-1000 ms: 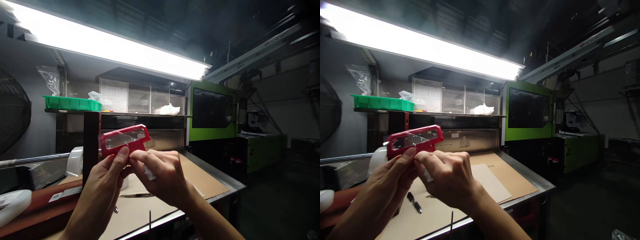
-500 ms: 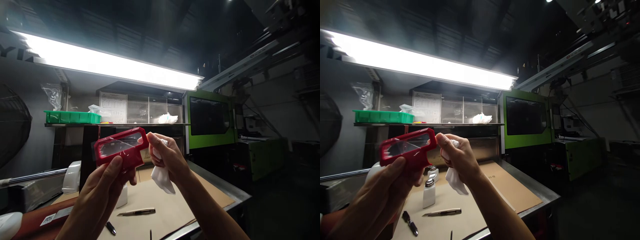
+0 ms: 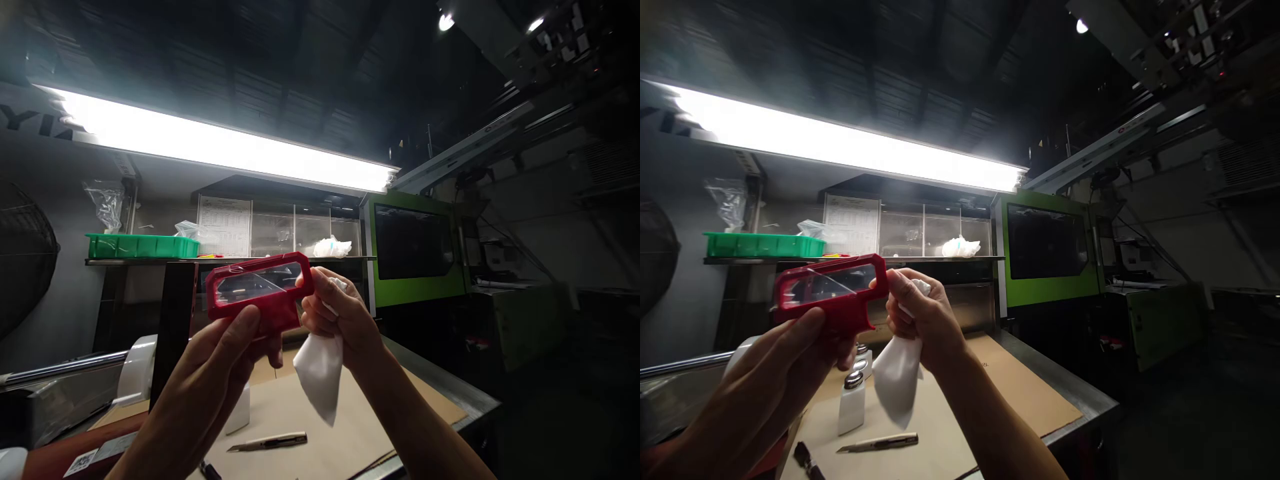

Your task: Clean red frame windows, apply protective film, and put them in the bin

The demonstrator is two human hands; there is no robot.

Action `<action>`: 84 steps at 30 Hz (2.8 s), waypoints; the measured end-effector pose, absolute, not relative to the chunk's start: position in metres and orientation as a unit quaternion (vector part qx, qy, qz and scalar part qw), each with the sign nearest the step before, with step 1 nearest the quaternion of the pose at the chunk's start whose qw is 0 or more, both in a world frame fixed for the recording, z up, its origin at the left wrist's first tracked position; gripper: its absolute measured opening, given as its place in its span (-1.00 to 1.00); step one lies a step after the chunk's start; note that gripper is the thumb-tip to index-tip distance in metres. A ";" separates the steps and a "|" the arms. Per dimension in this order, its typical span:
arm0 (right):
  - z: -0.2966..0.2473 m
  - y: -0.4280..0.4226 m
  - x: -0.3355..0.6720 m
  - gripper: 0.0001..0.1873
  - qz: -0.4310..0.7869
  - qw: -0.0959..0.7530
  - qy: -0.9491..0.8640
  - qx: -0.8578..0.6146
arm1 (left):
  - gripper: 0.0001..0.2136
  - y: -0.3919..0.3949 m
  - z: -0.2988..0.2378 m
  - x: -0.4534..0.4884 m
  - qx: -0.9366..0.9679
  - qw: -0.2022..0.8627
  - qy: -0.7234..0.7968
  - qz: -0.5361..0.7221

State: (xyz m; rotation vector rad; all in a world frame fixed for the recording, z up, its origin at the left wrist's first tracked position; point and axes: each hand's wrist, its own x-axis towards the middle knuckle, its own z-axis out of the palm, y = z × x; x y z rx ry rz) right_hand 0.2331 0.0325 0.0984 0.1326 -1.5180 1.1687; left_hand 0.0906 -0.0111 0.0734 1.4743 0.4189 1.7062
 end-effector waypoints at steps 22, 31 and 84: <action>0.105 0.024 0.228 -0.83 0.497 0.566 -0.656 0.042 | -0.74 0.013 0.065 0.074 0.554 0.491 0.170 0.650; 0.101 0.026 0.226 -0.81 0.511 0.558 -0.652 0.061 | -0.77 0.002 0.068 0.078 0.552 0.463 0.187 0.667; 0.109 0.014 0.218 -0.80 0.490 0.564 -0.662 0.059 | -0.80 0.011 0.076 0.060 0.556 0.576 0.067 0.596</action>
